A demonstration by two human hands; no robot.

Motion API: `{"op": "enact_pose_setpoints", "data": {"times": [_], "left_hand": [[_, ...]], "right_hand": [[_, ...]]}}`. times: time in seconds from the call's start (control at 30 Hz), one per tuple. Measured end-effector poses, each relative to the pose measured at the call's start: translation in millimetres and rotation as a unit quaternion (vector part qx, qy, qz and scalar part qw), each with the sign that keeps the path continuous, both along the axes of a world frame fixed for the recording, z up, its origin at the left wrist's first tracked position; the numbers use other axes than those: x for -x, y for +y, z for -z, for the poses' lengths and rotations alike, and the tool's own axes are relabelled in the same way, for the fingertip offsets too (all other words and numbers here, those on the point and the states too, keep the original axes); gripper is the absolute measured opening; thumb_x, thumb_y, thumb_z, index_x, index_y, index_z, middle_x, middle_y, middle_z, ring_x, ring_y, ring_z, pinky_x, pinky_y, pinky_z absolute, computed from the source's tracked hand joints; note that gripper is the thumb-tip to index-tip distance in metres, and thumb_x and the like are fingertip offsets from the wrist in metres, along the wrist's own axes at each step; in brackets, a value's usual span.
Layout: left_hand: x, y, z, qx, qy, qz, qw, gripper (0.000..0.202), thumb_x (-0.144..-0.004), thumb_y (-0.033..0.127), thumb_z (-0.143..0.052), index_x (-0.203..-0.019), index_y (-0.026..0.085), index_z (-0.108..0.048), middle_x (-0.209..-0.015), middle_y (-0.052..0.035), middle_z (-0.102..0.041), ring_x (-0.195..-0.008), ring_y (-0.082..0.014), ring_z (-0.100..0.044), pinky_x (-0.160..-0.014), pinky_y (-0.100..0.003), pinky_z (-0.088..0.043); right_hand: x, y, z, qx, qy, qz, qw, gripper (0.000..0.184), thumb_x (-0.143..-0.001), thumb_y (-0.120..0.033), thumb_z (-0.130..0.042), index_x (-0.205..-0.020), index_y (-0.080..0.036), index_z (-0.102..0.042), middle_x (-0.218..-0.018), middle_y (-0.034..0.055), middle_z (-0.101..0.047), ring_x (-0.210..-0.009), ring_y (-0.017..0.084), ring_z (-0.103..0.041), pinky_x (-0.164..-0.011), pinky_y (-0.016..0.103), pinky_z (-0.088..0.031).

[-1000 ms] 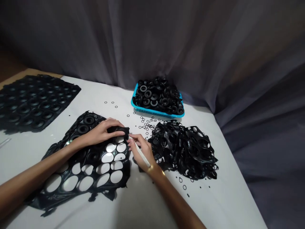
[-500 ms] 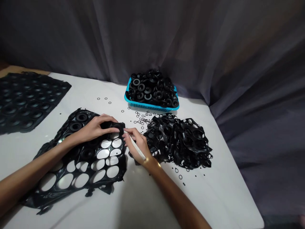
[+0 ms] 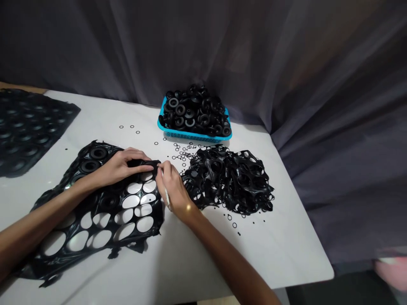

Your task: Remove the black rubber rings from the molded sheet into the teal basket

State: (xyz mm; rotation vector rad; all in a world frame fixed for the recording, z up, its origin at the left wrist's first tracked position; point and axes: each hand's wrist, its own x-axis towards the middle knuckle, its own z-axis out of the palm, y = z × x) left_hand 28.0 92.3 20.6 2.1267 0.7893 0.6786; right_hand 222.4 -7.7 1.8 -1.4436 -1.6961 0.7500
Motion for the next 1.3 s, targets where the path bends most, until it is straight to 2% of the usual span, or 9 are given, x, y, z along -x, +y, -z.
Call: {"op": "enact_pose_setpoints", "data": {"times": [0.2, 0.37, 0.53, 0.67, 0.73, 0.8, 0.93, 1.07, 1.3], "left_hand": [[2, 2, -0.5, 0.05, 0.031, 0.039, 0.998, 0.036, -0.095, 0.057, -0.072, -0.097, 0.022, -0.08, -0.085, -0.0002, -0.074, -0.083, -0.0192, -0.066, -0.096, -0.035, -0.044], [4, 9, -4.8, 0.113, 0.035, 0.07, 0.991, 0.037, -0.091, 0.059, -0.073, -0.092, 0.022, -0.081, -0.088, -0.0017, -0.073, -0.087, -0.0206, -0.065, -0.09, -0.034, -0.047], [-1, 7, -6.8, 0.171, 0.013, 0.034, 0.985, 0.045, -0.094, 0.057, -0.068, -0.071, 0.019, -0.077, -0.072, -0.0004, -0.065, -0.073, -0.0166, -0.057, -0.077, -0.03, -0.047], [-5, 3, -6.7, 0.218, -0.01, -0.01, 0.976, 0.039, -0.092, 0.056, -0.071, -0.083, 0.021, -0.084, -0.079, -0.0021, -0.071, -0.079, -0.0182, -0.062, -0.077, -0.029, -0.049], [-5, 2, -6.2, 0.234, -0.023, -0.019, 0.972, 0.036, -0.092, 0.055, -0.071, -0.091, 0.023, -0.086, -0.084, -0.003, -0.075, -0.083, -0.0192, -0.064, -0.079, -0.029, -0.051], [-5, 3, -5.1, 0.234, -0.041, -0.024, 0.971, 0.035, -0.091, 0.055, -0.072, -0.092, 0.023, -0.086, -0.084, -0.0031, -0.075, -0.084, -0.0197, -0.065, -0.082, -0.03, -0.053], [-4, 3, -1.6, 0.226, -0.071, -0.035, 0.971, 0.039, -0.091, 0.058, -0.071, -0.088, 0.021, -0.085, -0.083, -0.0036, -0.076, -0.085, -0.0212, -0.067, -0.086, -0.032, -0.055], [-5, 1, 0.2, 0.199, -0.072, -0.04, 0.976, 0.04, -0.094, 0.057, -0.068, -0.093, 0.02, -0.083, -0.097, -0.0049, -0.08, -0.096, -0.0237, -0.071, -0.096, -0.035, -0.053], [-12, -5, -1.4, 0.114, -0.033, -0.056, 0.991, 0.039, -0.096, 0.055, -0.063, -0.089, 0.019, -0.077, -0.094, -0.0067, -0.081, -0.093, -0.0257, -0.072, -0.094, -0.038, -0.053]], "right_hand": [[-5, 9, -5.0, -0.006, -0.005, 0.048, 0.999, 0.009, -0.106, -0.029, -0.034, -0.103, -0.025, -0.04, -0.091, 0.003, -0.06, -0.081, 0.019, -0.062, -0.078, 0.035, -0.049], [-4, 15, -2.5, 0.001, 0.052, 0.058, 0.997, 0.012, -0.104, -0.035, -0.044, -0.099, -0.025, -0.047, -0.095, 0.0028, -0.063, -0.088, 0.02, -0.063, -0.083, 0.035, -0.051], [-8, 21, -12.1, -0.027, 0.176, 0.039, 0.983, 0.008, -0.088, -0.028, -0.058, -0.095, -0.024, -0.059, -0.101, 0.0034, -0.065, -0.099, 0.021, -0.063, -0.092, 0.036, -0.052], [-20, 15, -28.1, -0.065, 0.262, 0.105, 0.957, 0.012, -0.087, -0.022, -0.046, -0.096, -0.025, -0.053, -0.091, 0.0021, -0.065, -0.087, 0.019, -0.065, -0.08, 0.033, -0.052], [-21, 11, -34.6, -0.084, 0.192, 0.123, 0.97, 0.01, -0.097, -0.026, -0.042, -0.099, -0.025, -0.052, -0.088, 0.002, -0.064, -0.081, 0.019, -0.063, -0.074, 0.032, -0.05], [-14, 9, -37.4, -0.085, 0.033, 0.089, 0.992, 0.017, -0.104, -0.036, -0.046, -0.096, -0.024, -0.055, -0.088, 0.0039, -0.066, -0.082, 0.02, -0.064, -0.075, 0.033, -0.048], [7, 17, -32.9, -0.028, -0.225, 0.033, 0.974, 0.034, -0.106, -0.051, -0.056, -0.092, -0.021, -0.063, -0.087, 0.0075, -0.073, -0.082, 0.023, -0.069, -0.072, 0.032, -0.044], [7, 24, -24.2, -0.05, -0.238, -0.018, 0.97, 0.028, -0.109, -0.044, -0.055, -0.1, -0.022, -0.069, -0.085, 0.0048, -0.076, -0.075, 0.02, -0.07, -0.068, 0.03, -0.042], [-2, 7, -1.7, -0.279, -0.286, 0.039, 0.916, 0.037, -0.107, -0.032, -0.053, -0.071, -0.025, -0.053, -0.062, 0.0025, -0.061, -0.062, 0.021, -0.056, -0.06, 0.037, -0.035]]}}
